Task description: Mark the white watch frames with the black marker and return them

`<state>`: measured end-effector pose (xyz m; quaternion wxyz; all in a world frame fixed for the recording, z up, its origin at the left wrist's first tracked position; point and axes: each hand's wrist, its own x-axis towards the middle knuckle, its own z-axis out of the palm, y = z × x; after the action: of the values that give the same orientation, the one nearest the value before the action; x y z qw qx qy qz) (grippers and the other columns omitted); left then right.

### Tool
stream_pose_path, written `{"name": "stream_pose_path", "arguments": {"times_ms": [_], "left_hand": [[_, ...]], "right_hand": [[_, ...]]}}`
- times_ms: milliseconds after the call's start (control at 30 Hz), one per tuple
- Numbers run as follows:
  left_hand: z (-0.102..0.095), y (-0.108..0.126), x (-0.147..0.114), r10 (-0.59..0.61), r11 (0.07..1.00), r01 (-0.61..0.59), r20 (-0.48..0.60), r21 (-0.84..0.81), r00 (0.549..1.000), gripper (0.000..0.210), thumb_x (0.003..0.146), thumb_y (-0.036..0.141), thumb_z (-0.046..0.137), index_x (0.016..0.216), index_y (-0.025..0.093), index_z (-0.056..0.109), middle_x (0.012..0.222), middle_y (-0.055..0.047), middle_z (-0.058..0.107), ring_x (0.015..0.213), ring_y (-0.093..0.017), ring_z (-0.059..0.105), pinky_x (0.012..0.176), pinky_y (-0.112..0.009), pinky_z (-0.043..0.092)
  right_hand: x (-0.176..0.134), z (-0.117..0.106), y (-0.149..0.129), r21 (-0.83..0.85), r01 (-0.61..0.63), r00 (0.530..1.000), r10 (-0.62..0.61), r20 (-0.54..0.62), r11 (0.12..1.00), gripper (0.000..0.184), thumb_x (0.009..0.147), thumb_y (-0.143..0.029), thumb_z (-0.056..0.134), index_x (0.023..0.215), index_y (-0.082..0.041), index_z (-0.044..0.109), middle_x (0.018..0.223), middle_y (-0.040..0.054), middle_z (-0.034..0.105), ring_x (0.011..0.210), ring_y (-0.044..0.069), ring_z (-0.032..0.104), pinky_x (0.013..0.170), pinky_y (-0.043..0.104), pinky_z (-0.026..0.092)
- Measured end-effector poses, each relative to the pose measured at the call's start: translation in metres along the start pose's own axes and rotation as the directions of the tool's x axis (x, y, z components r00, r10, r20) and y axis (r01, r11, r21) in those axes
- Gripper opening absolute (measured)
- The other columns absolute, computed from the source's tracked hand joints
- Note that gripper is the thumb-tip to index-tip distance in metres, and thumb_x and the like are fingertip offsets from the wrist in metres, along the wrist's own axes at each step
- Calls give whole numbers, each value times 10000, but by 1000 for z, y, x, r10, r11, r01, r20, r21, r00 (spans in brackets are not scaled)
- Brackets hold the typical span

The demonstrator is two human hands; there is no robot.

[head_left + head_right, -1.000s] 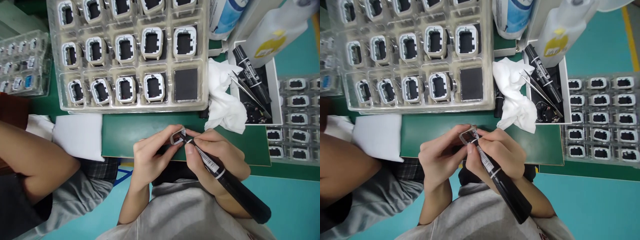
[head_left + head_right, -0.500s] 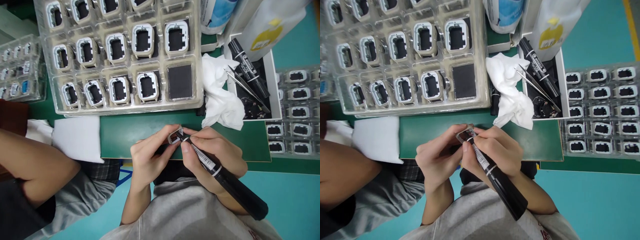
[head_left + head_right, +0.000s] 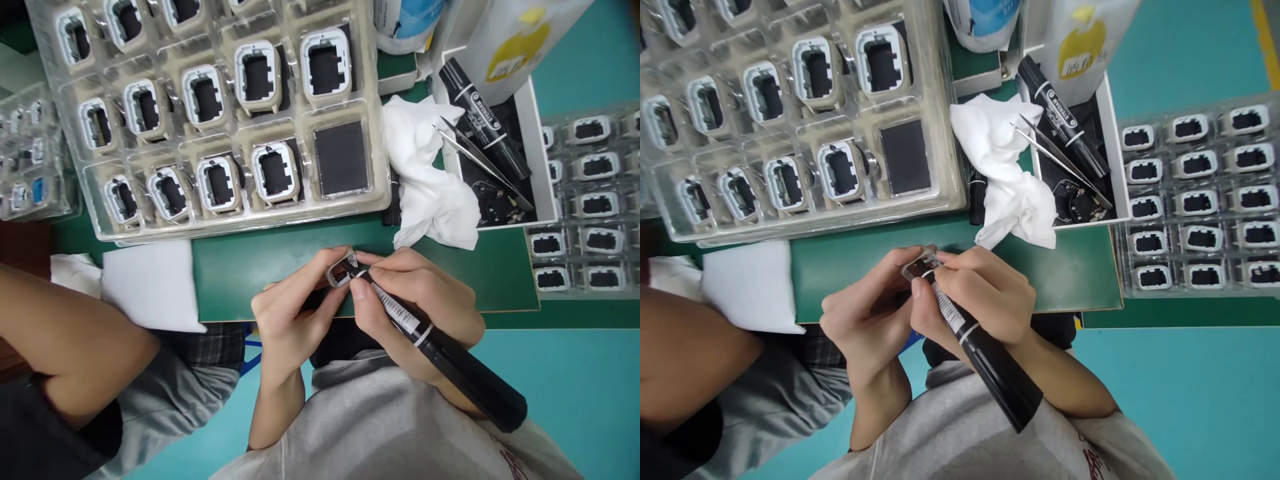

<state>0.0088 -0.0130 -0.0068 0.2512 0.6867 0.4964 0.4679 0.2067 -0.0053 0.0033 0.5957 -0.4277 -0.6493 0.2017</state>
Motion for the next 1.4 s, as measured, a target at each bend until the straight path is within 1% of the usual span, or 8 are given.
{"name": "stream_pose_path", "arguments": {"times_ms": [233, 367, 533, 633, 767, 967, 1200, 1400], "left_hand": [[-2, -1, 0, -2, 1000, 2, -2, 11, 1000, 388, 1168, 271, 989, 1545, 360, 963, 1293, 9, 1014, 919, -223, 970, 871, -312, 811], [-2, 0, 1, 12, 1000, -12, -9, 13, 1000, 396, 1168, 245, 984, 1547, 356, 965, 1284, 13, 1015, 915, -212, 971, 881, -297, 808], [-2, 1, 3, 16, 1000, -16, -1, 24, 1000, 397, 1169, 221, 969, 1543, 356, 964, 1288, 20, 1017, 907, -190, 972, 876, -257, 799], [-2, 1, 3, 16, 999, -15, -4, 32, 1000, 352, 1181, 247, 956, 1520, 342, 972, 1271, 6, 1017, 902, -204, 971, 885, -279, 814], [-2, 1, 3, 43, 998, -43, 0, 39, 999, 384, 1171, 236, 968, 1541, 339, 964, 1274, 1, 1016, 902, -203, 974, 878, -275, 819], [-3, -1, 4, 70, 995, -70, -6, 78, 998, 404, 1168, 205, 962, 1552, 334, 959, 1268, -1, 1019, 900, -199, 977, 873, -267, 816], [-5, -3, 4, 22, 999, -22, 19, -31, 1000, 550, 1100, 206, 1050, 1623, 329, 931, 1279, -9, 1016, 963, -218, 1000, 894, -261, 823], [-5, -3, 4, 23, 998, -20, 36, -65, 999, 550, 1115, 211, 1031, 1642, 318, 921, 1239, -5, 1019, 979, -232, 1013, 935, -274, 842]], "right_hand": [[0, 2, -1, -18, -1, 1000, 1, 6, 1000, 244, 1105, -107, 917, 1109, -336, 832, 1042, 5, 942, 982, 270, 1002, 861, 372, 905], [0, 4, -1, -4, 8, 1000, -8, -13, 1000, 240, 1089, -89, 914, 1094, -310, 822, 1016, 14, 925, 969, 261, 995, 884, 355, 899], [-1, 5, 0, -11, -3, 1000, 3, -24, 1000, 235, 1104, -117, 902, 1082, -336, 818, 1029, 1, 929, 961, 251, 989, 859, 342, 887], [-1, 4, 1, -3, 7, 1000, -7, -19, 1000, 261, 1081, -90, 913, 1066, -326, 803, 1016, -6, 920, 958, 239, 985, 882, 326, 880], [-1, 5, 0, 3, 15, 1000, -15, -20, 1000, 302, 1035, -30, 934, 1097, -296, 804, 1032, 16, 921, 974, 253, 987, 915, 334, 879], [-2, 9, -6, -19, -17, 998, 15, -58, 1000, 265, 1082, -13, 891, 1059, -252, 778, 1009, 40, 902, 979, 237, 982, 971, 307, 864], [0, 4, -8, 5, -22, 1000, 22, -22, 1000, 279, 1067, 0, 903, 1059, -253, 785, 1015, 42, 909, 1028, 260, 997, 984, 314, 868], [-1, 7, -9, -17, -34, 998, 33, -54, 999, 252, 1071, -44, 915, 1065, -264, 793, 1038, 43, 925, 978, 244, 984, 914, 302, 856]]}}
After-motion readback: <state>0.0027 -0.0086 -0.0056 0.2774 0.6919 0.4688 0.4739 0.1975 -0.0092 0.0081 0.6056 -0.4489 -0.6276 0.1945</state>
